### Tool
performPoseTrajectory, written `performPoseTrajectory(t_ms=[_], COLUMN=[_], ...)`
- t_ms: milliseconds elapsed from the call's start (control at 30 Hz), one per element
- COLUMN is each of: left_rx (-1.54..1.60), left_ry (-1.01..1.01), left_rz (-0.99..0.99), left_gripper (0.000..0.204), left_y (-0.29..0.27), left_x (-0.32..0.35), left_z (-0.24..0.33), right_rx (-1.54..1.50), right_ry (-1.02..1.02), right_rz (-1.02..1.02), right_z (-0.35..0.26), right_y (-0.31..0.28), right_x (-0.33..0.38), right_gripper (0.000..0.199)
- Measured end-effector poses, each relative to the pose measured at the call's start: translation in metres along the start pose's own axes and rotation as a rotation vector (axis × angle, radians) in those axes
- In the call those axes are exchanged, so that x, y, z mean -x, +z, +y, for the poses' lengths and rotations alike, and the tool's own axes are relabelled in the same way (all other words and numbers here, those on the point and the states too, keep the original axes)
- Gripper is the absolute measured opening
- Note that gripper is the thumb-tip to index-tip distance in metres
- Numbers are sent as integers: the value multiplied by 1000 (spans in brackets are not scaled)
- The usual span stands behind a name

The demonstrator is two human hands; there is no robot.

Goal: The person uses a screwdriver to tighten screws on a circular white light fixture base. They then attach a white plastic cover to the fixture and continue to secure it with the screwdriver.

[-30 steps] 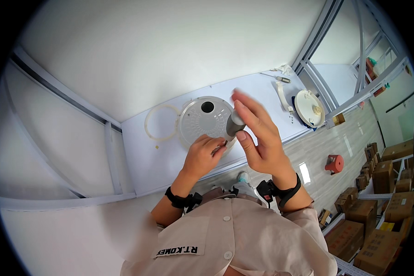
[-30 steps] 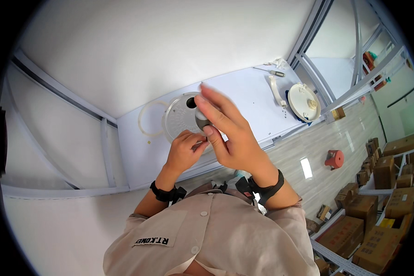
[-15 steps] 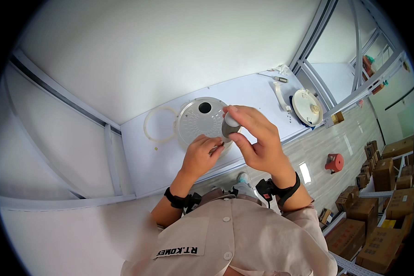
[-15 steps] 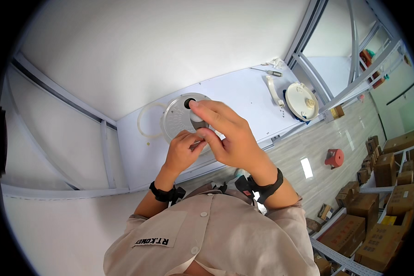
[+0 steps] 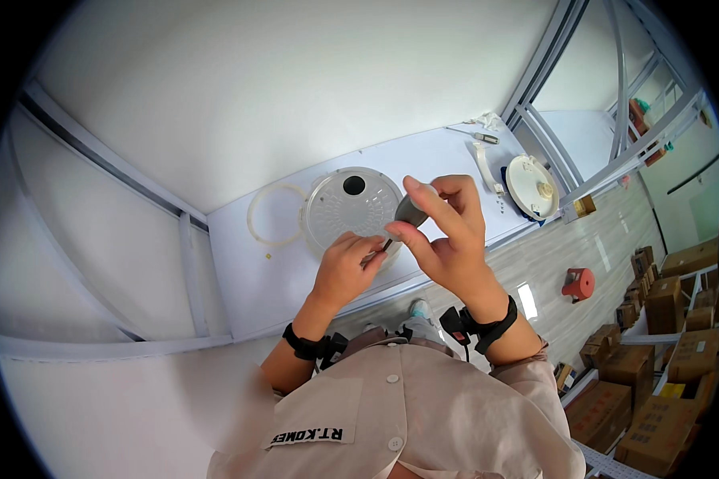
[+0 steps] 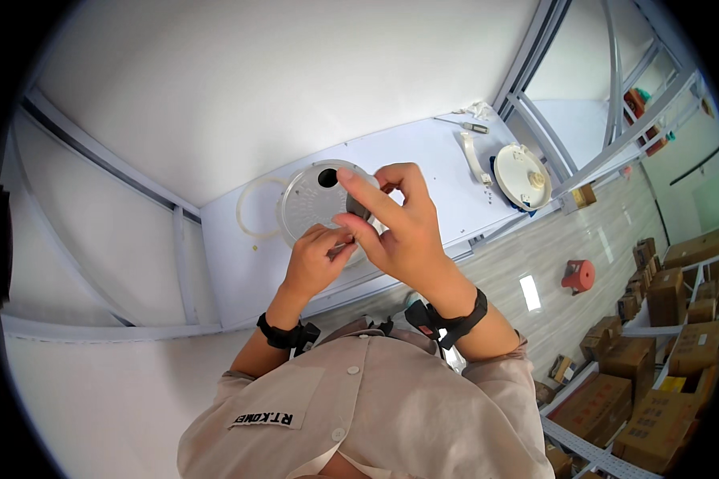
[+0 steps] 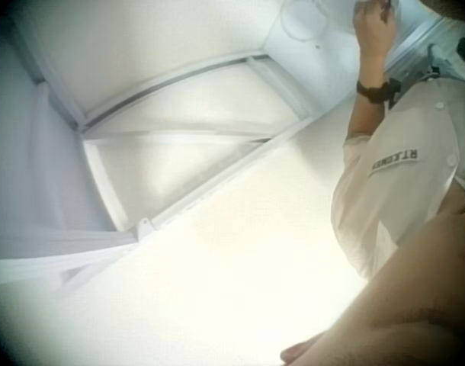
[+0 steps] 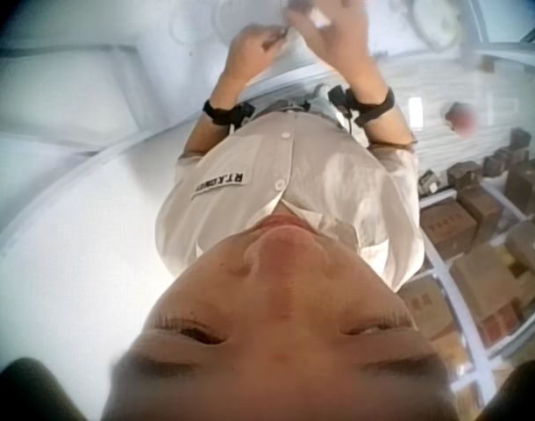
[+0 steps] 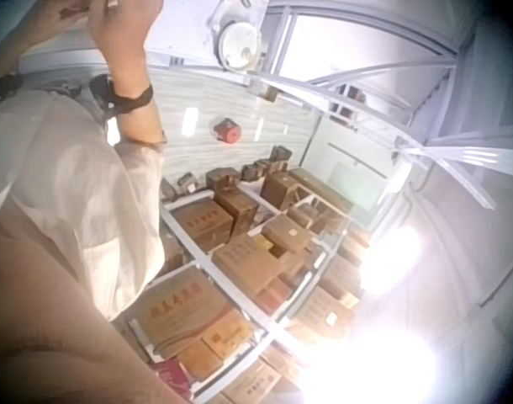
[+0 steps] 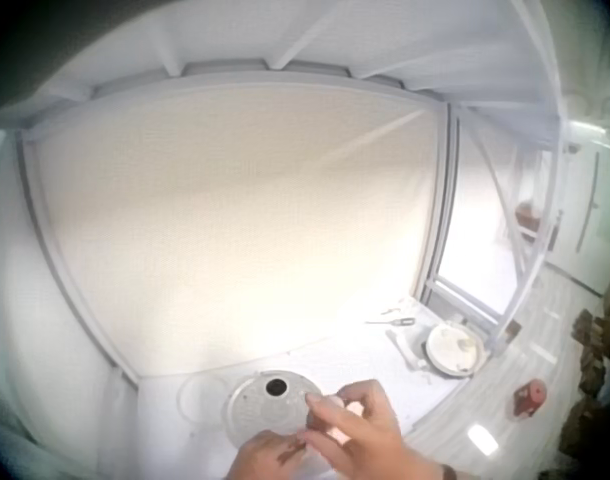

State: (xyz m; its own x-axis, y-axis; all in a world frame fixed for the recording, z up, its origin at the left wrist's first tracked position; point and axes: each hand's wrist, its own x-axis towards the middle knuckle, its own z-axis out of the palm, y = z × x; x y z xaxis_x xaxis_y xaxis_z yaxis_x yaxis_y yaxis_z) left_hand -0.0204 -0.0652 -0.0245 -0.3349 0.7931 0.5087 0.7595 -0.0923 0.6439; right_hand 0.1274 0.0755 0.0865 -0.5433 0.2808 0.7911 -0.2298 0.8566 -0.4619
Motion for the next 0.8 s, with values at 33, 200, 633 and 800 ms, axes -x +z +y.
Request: performPoseTrajectory(t_ms=[33,200,633,800], left_rx=[-5,-10,-6,-37], left_ry=[2,-7,-4,10], left_rz=[1,-11,8,11], left_gripper=[26,26,23,20], left_y=[0,0,-1,-1], left_x=[0,0,-1,1], left_z=[0,0,3,-1], right_rx=[55,-20,-188,-188], right_ry=[9,-2,-17,25], right_rz=[14,72,6,-124], right_z=[0,-7,-7,3], right_y=[0,7,8,7], right_x=[2,-6,-10,-2], right_gripper=[67,69,63,66])
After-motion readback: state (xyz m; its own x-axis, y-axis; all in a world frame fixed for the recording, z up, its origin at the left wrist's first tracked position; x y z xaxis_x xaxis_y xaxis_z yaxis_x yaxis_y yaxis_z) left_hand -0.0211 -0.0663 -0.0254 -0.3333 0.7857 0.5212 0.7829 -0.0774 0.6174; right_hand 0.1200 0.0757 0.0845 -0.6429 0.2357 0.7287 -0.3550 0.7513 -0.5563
